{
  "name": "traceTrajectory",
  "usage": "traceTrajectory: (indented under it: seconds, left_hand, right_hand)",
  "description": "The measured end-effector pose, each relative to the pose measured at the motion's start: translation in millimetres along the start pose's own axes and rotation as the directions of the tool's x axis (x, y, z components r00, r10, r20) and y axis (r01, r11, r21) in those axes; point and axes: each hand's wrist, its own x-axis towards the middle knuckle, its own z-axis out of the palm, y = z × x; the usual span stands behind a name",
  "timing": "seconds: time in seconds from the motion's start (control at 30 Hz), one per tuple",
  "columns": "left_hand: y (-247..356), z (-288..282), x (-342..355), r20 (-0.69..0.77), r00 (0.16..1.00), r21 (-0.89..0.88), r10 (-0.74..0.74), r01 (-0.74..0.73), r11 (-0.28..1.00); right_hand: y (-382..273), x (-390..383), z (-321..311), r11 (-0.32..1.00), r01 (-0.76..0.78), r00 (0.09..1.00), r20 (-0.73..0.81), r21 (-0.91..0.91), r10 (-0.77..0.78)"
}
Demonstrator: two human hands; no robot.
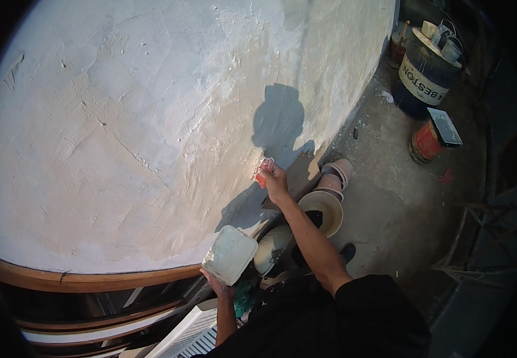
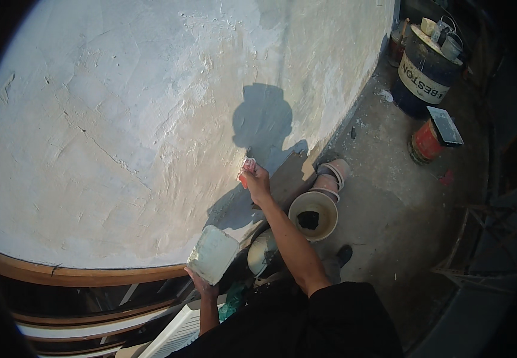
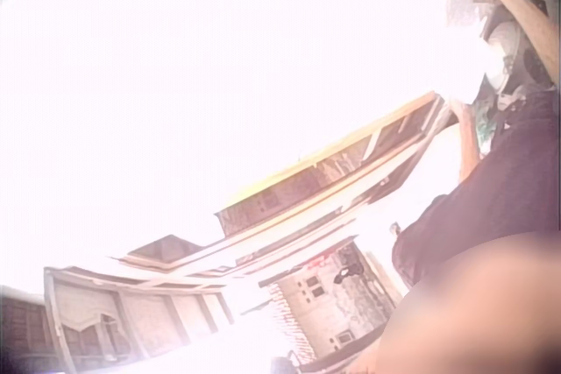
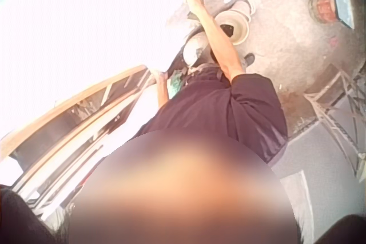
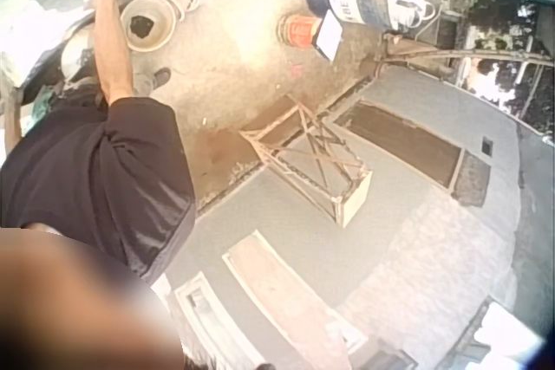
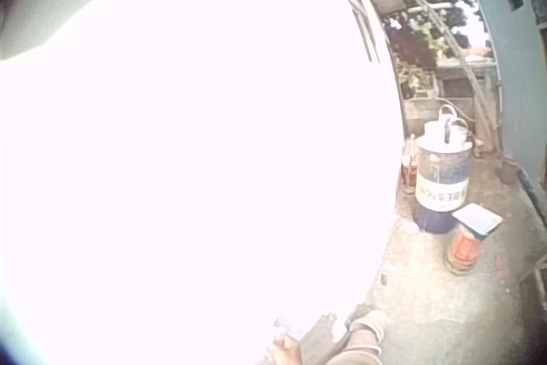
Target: The person applies wall filler from a plaster container onto a damaged section of an outdoor wall using a putty knife.
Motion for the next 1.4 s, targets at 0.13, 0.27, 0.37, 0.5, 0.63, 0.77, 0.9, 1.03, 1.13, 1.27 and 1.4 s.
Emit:
traceTrajectory:
  seconds: [0.13,0.27,0.37,0.5,0.63,0.77,0.9,1.03,1.13,1.27,1.4]
  left_hand:
    - [4.1,9.8,-2.0,-0.006,1.000,0.041,-0.018,0.019,0.999]
    - [4.5,2.3,2.1,0.116,0.993,0.044,0.007,-0.012,0.999]
    - [4.9,6.5,-3.0,0.061,0.998,0.052,0.002,-0.006,0.999]
    - [-1.1,-7.1,-6.2,0.139,0.986,0.183,0.093,-0.118,0.976]
    - [-1.7,-2.1,-9.6,0.137,0.986,0.162,0.097,-0.119,0.980]
    - [-1.9,-18.0,-10.1,0.289,0.944,0.197,0.163,-0.225,0.954]
    - [-3.2,-23.0,-7.5,0.239,0.964,0.226,0.118,-0.173,0.959]
    - [-0.1,-17.3,-12.7,0.147,0.986,0.149,0.072,-0.094,0.984]
    - [0.2,-21.4,-12.7,0.134,0.988,0.085,0.070,-0.082,0.993]
    - [-0.6,-23.9,-10.7,0.050,0.997,0.014,0.061,-0.062,0.998]
    - [1.8,-11.6,-15.3,0.033,0.999,0.021,0.032,-0.032,0.999]
  right_hand:
    - [-1.9,-2.6,7.0,0.999,-0.031,0.998,0.054,0.009,0.031]
    - [-6.8,-4.9,22.1,0.996,-0.050,0.992,0.112,-0.074,0.058]
    - [-16.2,-11.8,42.2,0.999,0.018,0.998,0.068,-0.047,-0.015]
    - [-33.8,-31.4,61.7,0.998,-0.070,0.994,0.083,0.000,0.070]
    - [-36.3,-59.4,60.6,0.994,0.000,0.994,0.106,-0.111,0.011]
    - [-32.4,-64.6,21.9,0.961,0.071,0.992,-0.083,-0.269,-0.097]
    - [3.0,-21.1,-32.2,0.996,-0.012,0.939,-0.343,-0.085,-0.018]
    - [16.3,2.5,-41.8,0.986,-0.020,0.944,-0.327,-0.167,-0.037]
    - [14.6,3.9,-33.8,0.998,0.042,0.979,-0.199,-0.042,-0.049]
    - [10.6,-3.3,-25.4,0.999,0.032,0.994,-0.103,0.002,-0.031]
    - [7.2,-6.5,-22.0,1.000,-0.021,1.000,0.005,-0.023,0.021]
